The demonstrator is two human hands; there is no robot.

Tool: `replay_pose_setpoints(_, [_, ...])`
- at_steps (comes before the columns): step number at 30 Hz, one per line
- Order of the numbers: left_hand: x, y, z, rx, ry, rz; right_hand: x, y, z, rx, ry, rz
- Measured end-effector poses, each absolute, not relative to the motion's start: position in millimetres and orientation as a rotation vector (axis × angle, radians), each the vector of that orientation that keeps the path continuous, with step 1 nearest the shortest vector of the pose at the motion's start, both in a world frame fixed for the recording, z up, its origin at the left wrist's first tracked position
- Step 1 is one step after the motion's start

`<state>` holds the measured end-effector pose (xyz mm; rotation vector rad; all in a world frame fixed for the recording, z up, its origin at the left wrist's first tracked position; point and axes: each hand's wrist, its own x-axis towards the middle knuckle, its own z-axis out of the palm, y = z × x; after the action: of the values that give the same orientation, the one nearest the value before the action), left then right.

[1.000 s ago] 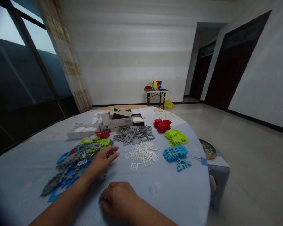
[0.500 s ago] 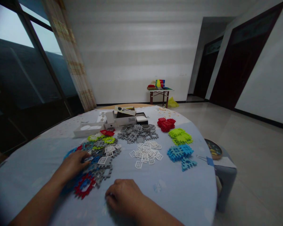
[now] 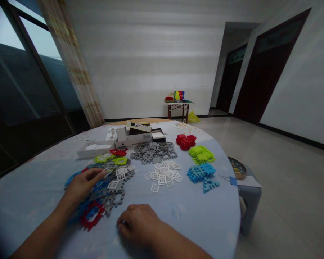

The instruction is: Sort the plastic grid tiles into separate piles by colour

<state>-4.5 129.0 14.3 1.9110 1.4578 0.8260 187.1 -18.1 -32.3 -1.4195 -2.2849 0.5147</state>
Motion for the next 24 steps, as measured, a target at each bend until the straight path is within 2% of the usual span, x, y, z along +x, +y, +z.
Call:
replay_pose_setpoints(12, [87,102,-7,1.752,1.001,0.618,185,-16,-33,-1.440,-2.278,0.536])
replay_pose_setpoints(19, [43,124,0,1.870,1.143,0.702,187,-17,-34,-1.421,-2.272,0.551])
replay_pose_setpoints(24, [13,137,6,2.079,1.278,0.566,187,-17,-35,-1.416,-2.266,0.561])
